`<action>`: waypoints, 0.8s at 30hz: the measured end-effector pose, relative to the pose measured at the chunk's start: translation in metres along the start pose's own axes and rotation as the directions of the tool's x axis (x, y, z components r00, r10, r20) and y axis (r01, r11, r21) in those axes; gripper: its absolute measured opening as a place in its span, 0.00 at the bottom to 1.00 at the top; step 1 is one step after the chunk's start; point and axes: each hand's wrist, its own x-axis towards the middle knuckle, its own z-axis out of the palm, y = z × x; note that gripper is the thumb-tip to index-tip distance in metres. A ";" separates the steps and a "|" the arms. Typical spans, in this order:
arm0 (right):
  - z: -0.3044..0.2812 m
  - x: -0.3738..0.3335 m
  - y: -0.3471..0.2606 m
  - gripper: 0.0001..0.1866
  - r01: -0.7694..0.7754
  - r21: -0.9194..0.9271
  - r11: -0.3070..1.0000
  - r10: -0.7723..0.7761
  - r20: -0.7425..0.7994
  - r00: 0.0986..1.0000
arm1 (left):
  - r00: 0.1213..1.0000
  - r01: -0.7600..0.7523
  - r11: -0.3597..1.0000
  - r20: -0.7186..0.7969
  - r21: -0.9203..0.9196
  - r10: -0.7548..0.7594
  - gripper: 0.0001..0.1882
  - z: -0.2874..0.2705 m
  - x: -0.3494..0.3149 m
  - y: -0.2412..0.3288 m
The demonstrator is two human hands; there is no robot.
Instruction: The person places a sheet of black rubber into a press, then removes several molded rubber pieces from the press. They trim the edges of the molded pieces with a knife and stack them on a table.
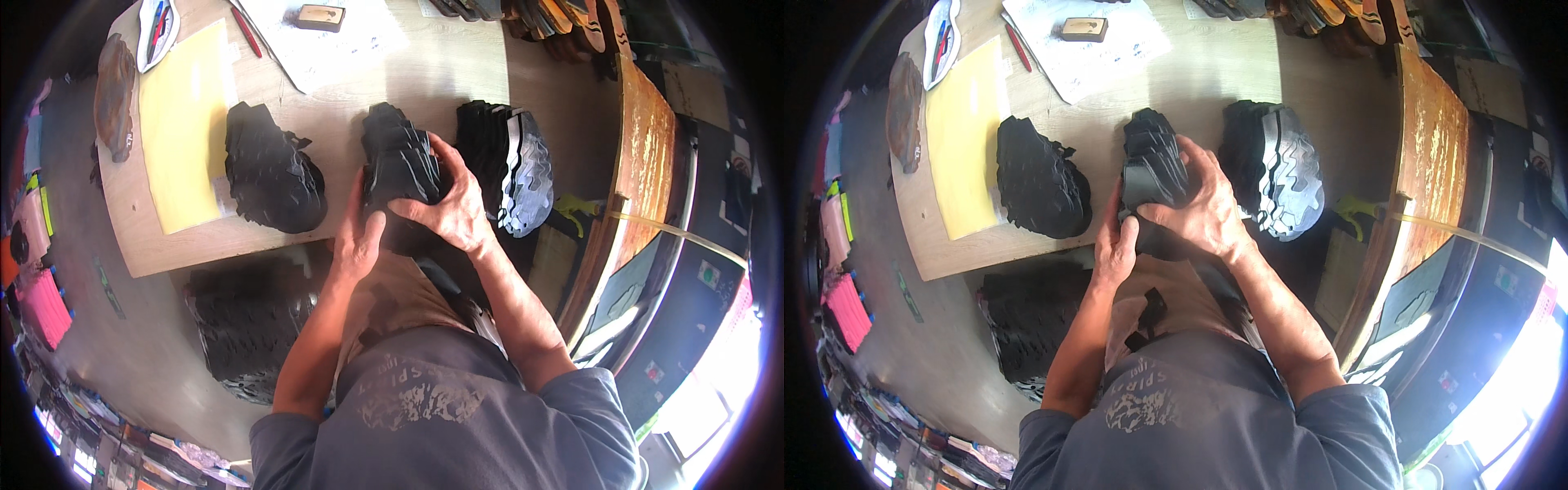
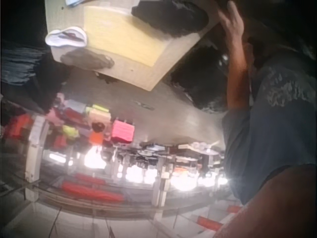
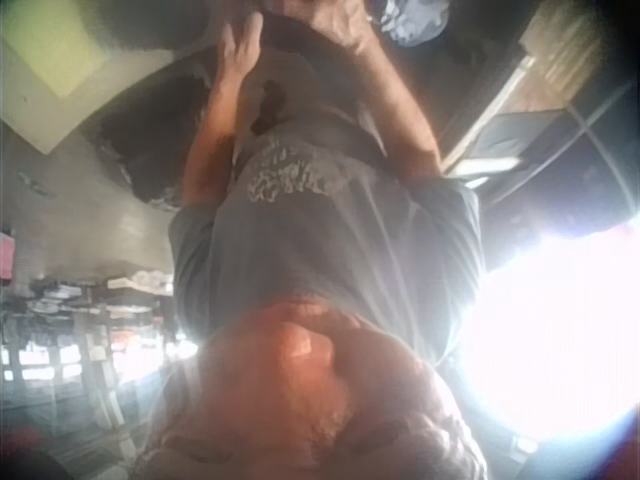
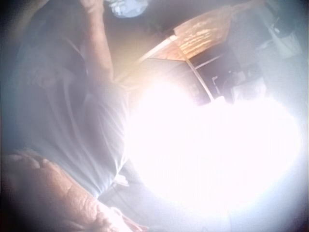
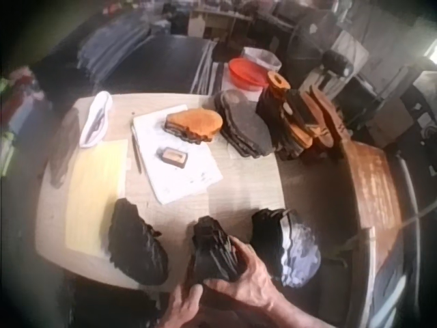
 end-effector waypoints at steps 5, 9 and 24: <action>-0.009 -0.016 -0.014 0.55 -0.080 0.115 0.990 0.070 0.095 0.993 | 0.998 0.047 0.969 0.057 -0.241 -0.035 0.54 -0.015 -0.001 0.016; -0.008 -0.025 -0.022 0.53 -0.062 0.187 0.980 0.036 0.143 0.989 | 0.986 0.127 0.936 0.144 -0.327 -0.084 0.64 -0.032 0.000 0.028; 0.029 -0.054 -0.063 0.55 0.006 0.081 0.997 -0.018 0.146 0.989 | 0.931 0.350 0.742 0.120 -0.572 -0.346 0.59 -0.058 -0.071 0.051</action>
